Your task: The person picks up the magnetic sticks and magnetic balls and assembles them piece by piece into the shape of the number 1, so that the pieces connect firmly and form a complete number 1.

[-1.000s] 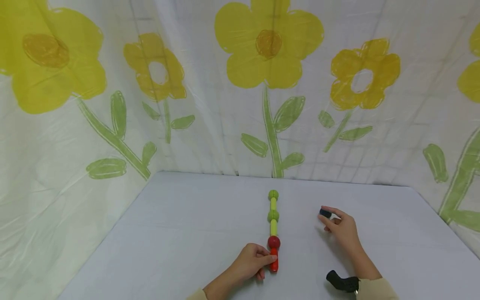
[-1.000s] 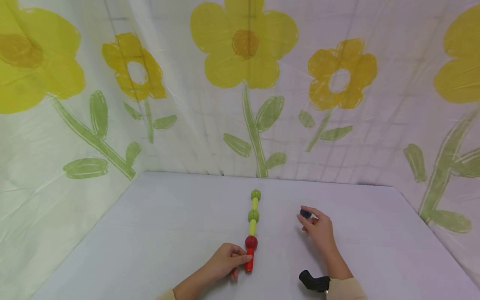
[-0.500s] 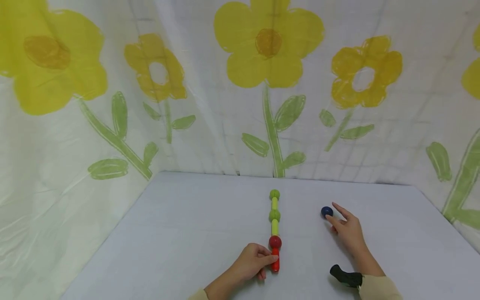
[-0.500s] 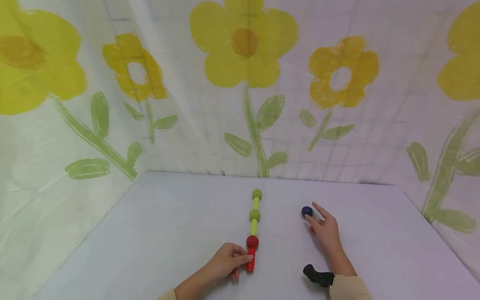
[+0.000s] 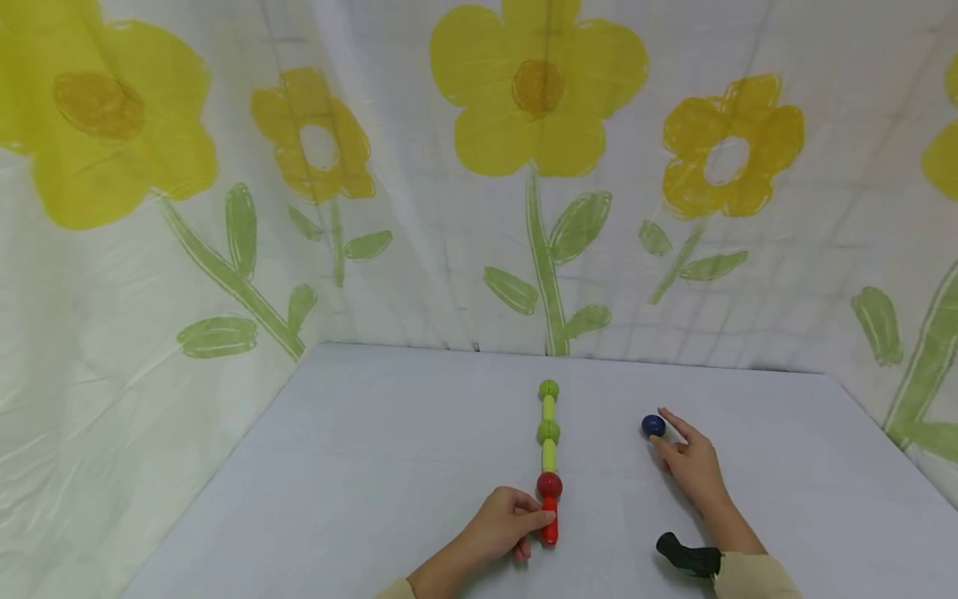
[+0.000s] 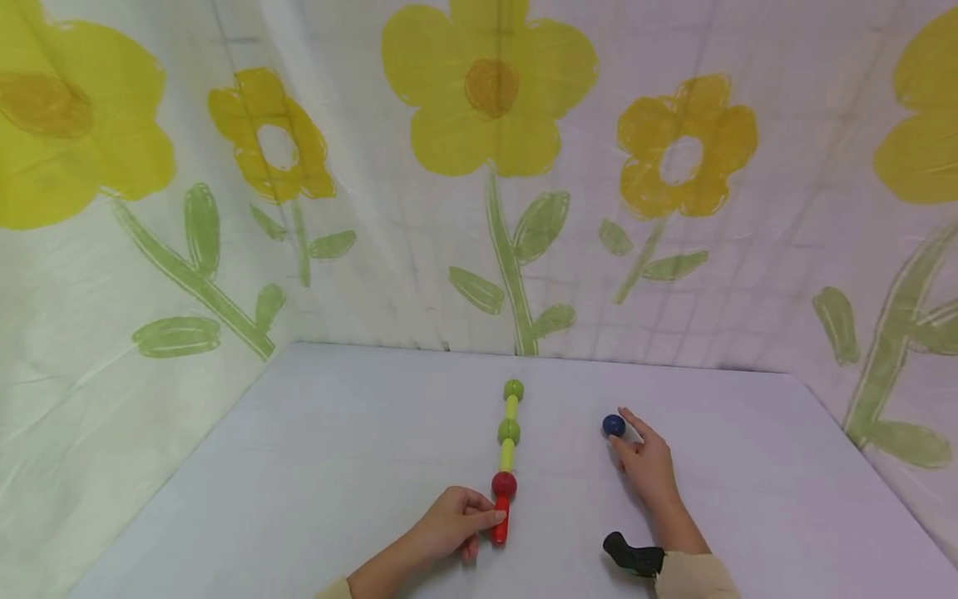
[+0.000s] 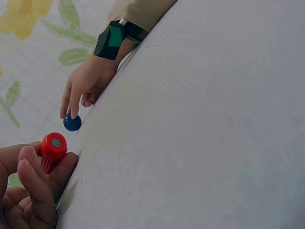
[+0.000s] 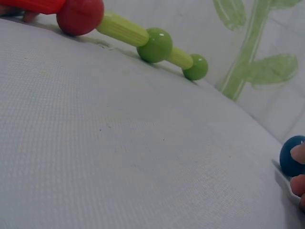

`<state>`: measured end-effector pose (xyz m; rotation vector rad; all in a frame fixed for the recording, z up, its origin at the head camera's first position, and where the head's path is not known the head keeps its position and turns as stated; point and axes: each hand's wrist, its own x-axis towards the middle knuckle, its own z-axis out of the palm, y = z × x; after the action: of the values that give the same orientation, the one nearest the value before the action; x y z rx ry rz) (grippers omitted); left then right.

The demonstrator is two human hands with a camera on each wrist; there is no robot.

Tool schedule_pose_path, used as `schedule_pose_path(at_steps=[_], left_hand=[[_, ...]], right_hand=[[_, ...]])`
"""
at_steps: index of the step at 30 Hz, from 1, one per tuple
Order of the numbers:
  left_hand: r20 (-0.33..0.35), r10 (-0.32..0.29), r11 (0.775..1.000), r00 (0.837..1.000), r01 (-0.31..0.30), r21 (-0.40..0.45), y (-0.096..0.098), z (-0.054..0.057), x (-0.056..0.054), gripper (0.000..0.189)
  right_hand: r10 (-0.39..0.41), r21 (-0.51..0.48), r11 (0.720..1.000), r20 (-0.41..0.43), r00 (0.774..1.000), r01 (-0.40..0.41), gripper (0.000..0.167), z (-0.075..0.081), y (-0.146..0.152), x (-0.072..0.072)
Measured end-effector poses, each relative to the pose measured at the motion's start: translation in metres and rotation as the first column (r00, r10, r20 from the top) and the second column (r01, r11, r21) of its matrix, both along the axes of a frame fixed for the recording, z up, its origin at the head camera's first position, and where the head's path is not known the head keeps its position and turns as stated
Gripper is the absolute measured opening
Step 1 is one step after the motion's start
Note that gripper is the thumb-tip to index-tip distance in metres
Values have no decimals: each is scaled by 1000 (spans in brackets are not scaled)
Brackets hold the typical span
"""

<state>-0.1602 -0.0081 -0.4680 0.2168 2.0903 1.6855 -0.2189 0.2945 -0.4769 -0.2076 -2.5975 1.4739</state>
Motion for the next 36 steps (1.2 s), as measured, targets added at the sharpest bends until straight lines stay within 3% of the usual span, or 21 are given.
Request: schedule_pose_path(at_steps=[10, 19, 29, 36], left_hand=[[-6, -1, 1000, 1000, 1, 16, 0, 0, 0, 14], [-17, -1, 999, 1000, 1, 39, 0, 0, 1, 13], [-11, 2, 1000, 1000, -2, 16, -1, 2, 1, 13], [-17, -1, 1000, 1000, 1, 22, -1, 1, 1, 14]], right_hand=[[-3, 32, 999, -11, 1000, 4, 53, -1, -1, 0], [18, 46, 999, -99, 995, -13, 47, -5, -1, -2], [-24, 53, 998, -66, 998, 27, 44, -2, -4, 2], [-59, 80, 995, -94, 994, 67, 40, -4, -7, 4]])
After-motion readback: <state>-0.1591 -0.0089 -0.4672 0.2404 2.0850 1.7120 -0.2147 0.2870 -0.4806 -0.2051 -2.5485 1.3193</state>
